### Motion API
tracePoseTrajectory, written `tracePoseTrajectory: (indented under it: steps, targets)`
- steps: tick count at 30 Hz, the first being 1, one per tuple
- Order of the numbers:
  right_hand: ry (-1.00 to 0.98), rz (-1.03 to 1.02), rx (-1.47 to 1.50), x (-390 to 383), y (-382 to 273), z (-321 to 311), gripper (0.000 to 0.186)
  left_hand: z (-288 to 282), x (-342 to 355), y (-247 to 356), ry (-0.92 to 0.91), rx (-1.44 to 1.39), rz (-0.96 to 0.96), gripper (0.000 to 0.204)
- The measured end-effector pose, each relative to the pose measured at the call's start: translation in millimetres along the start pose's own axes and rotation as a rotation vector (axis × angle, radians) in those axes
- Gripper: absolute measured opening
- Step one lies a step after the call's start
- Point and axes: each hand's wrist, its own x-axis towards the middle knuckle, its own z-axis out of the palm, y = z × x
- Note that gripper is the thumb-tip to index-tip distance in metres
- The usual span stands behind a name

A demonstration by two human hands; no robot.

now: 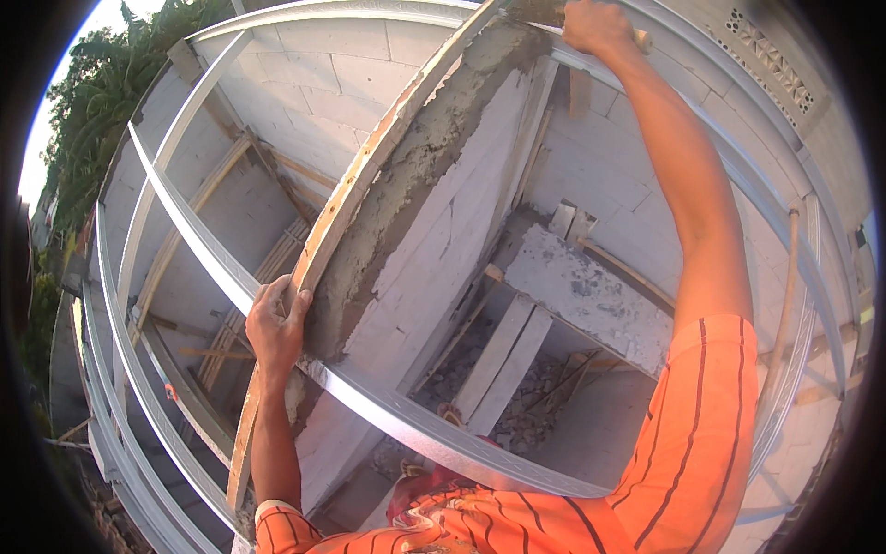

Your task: The person scoops wet cement from a bucket using a trowel and applies it to a metal frame structure. They use a wooden plank to smooth and level the cement along the frame, repeating the process to fill gaps.

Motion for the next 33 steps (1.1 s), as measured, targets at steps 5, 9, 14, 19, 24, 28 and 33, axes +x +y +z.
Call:
tracePoseTrajectory:
  steps: [5,9,14,19,24,28,33]
  targets:
    - [0.012,-0.082,-0.011,5,-1,7,0.026,-3,-1,4,0.004,-0.002,-0.001,0.036]
    - [0.013,-0.026,0.030,9,10,22,0.025,1,0,0,0.011,-0.017,-0.002,0.036]
    - [0.061,-0.072,0.005,2,-6,12,0.022,1,0,0,0.014,-0.012,-0.003,0.036]
    - [0.303,-0.244,-0.200,12,-6,10,0.016,-10,5,3,0.033,-0.016,0.016,0.036]
    - [0.210,-0.195,-0.269,35,-39,1,0.014,-24,21,1,0.095,-0.064,0.051,0.040]
    - [0.283,-0.340,-0.476,70,-82,7,0.016,-30,24,0,0.122,-0.067,0.076,0.041]
    - [0.152,-0.331,-0.608,95,-91,29,0.020,-31,18,10,0.051,-0.083,0.047,0.035]
